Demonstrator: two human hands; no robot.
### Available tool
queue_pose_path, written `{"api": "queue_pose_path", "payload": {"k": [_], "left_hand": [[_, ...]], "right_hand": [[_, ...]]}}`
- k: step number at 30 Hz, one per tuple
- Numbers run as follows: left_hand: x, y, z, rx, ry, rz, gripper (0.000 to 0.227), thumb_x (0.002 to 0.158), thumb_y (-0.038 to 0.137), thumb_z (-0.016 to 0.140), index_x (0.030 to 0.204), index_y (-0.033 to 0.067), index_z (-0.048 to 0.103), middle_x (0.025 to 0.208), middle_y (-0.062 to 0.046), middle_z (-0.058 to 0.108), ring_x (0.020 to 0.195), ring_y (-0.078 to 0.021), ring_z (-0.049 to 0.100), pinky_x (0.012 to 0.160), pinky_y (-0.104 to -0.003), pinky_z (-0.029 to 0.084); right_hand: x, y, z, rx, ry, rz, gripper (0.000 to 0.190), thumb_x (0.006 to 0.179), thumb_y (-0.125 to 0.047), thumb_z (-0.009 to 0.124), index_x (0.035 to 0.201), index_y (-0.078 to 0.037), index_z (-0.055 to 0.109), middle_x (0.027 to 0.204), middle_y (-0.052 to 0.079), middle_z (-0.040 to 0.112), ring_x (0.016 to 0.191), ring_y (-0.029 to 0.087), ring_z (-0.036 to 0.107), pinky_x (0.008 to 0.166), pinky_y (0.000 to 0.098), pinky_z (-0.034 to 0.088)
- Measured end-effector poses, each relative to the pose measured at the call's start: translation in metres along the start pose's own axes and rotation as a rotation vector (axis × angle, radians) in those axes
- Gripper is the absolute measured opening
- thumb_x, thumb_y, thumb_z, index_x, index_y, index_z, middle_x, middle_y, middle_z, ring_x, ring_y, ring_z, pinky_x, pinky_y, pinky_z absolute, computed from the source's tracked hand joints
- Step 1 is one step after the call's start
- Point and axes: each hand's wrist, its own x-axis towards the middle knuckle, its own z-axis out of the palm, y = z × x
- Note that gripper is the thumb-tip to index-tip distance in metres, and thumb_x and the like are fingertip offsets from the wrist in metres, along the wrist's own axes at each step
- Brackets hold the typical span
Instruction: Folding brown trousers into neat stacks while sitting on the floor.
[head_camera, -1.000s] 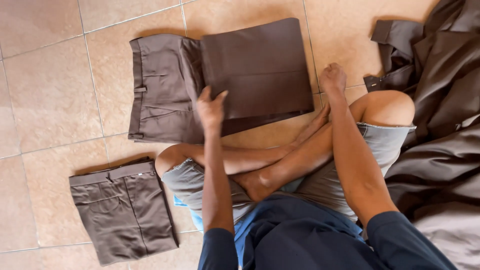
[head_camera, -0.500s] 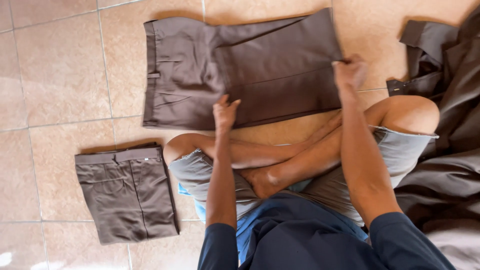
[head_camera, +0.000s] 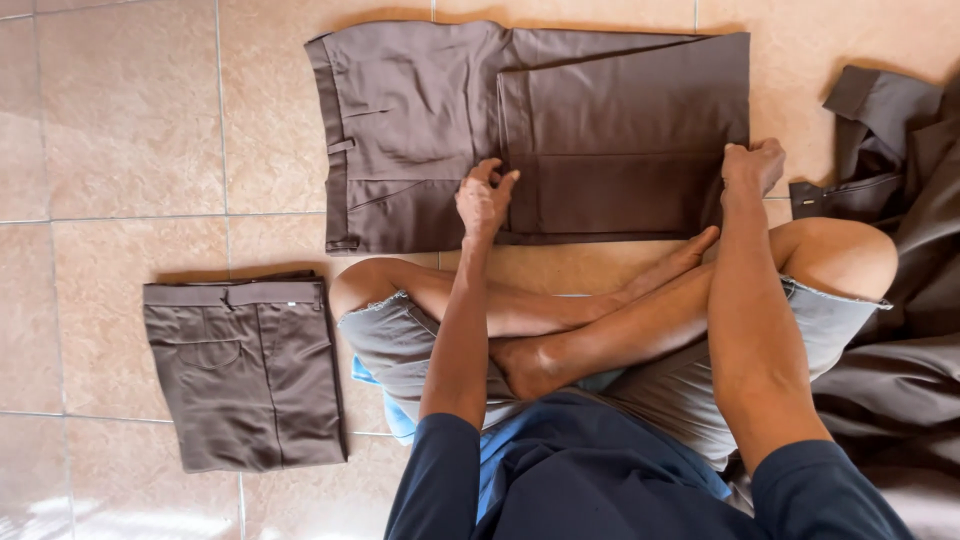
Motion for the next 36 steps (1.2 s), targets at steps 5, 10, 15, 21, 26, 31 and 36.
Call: {"api": "queue_pose_path", "payload": {"k": [5, 10, 15, 21, 26, 31, 36], "left_hand": [[0.020, -0.003, 0.035, 0.084, 0.025, -0.268, 0.026, 0.079, 0.049, 0.079, 0.094, 0.0289, 0.072, 0.083, 0.010, 0.076, 0.091, -0.0277, 0.076, 0.091, -0.053, 0.052], [0.023, 0.037, 0.008, -0.012, 0.200, -0.098, 0.010, 0.086, 0.035, 0.076, 0.093, 0.0288, 0.072, 0.085, 0.005, 0.076, 0.088, -0.0283, 0.074, 0.088, -0.052, 0.054], [0.036, -0.014, 0.030, -0.079, 0.039, -0.266, 0.018, 0.076, 0.043, 0.084, 0.087, 0.0317, 0.075, 0.081, 0.009, 0.078, 0.086, -0.0291, 0.077, 0.082, -0.046, 0.060], [0.017, 0.023, 0.013, -0.043, 0.121, -0.154, 0.009, 0.082, 0.018, 0.078, 0.081, 0.0177, 0.070, 0.067, -0.001, 0.072, 0.052, -0.0209, 0.065, 0.059, -0.038, 0.055], [0.026, 0.012, 0.017, 0.030, 0.109, -0.236, 0.010, 0.084, 0.025, 0.078, 0.082, 0.0187, 0.071, 0.072, 0.001, 0.075, 0.061, -0.0230, 0.070, 0.067, -0.040, 0.057], [0.028, 0.004, 0.025, -0.013, 0.166, -0.267, 0.012, 0.080, 0.029, 0.077, 0.079, 0.0193, 0.070, 0.073, -0.004, 0.075, 0.065, -0.0318, 0.069, 0.070, -0.044, 0.054], [0.018, 0.034, 0.005, -0.175, 0.122, -0.327, 0.011, 0.083, 0.020, 0.075, 0.077, 0.0123, 0.072, 0.066, -0.002, 0.074, 0.057, -0.0238, 0.064, 0.067, -0.037, 0.053]], "right_hand": [[0.000, -0.005, -0.006, 0.019, -0.025, 0.054, 0.032, 0.080, -0.023, 0.090, 0.103, -0.010, 0.071, 0.109, 0.019, 0.066, 0.109, 0.040, 0.069, 0.086, 0.0447, 0.061], [0.031, 0.026, 0.015, 0.116, -0.049, 0.095, 0.040, 0.080, -0.024, 0.091, 0.111, -0.009, 0.070, 0.111, 0.020, 0.065, 0.110, 0.040, 0.068, 0.086, 0.0482, 0.060], [-0.026, -0.022, -0.005, 0.013, 0.078, 0.013, 0.023, 0.087, -0.024, 0.067, 0.103, -0.007, 0.069, 0.104, 0.024, 0.070, 0.109, 0.044, 0.067, 0.089, 0.0556, 0.053], [-0.116, -0.092, -0.044, -0.561, -0.072, -1.080, 0.066, 0.099, -0.039, 0.064, 0.155, -0.010, 0.046, 0.161, 0.021, 0.035, 0.144, 0.046, 0.035, 0.105, 0.0775, 0.022], [-0.066, -0.066, -0.040, -0.610, -0.418, -0.443, 0.074, 0.103, -0.059, 0.045, 0.166, -0.032, 0.017, 0.171, 0.015, 0.008, 0.148, 0.058, 0.020, 0.109, 0.0763, 0.024], [-0.049, -0.047, -0.045, -0.480, -0.231, -0.521, 0.060, 0.101, -0.031, 0.062, 0.147, 0.001, 0.039, 0.143, 0.028, 0.045, 0.125, 0.050, 0.046, 0.097, 0.0616, 0.044], [-0.012, -0.024, -0.042, -0.370, -0.194, -0.262, 0.046, 0.086, -0.018, 0.071, 0.121, 0.005, 0.051, 0.111, 0.032, 0.066, 0.096, 0.048, 0.069, 0.082, 0.0518, 0.057]]}}
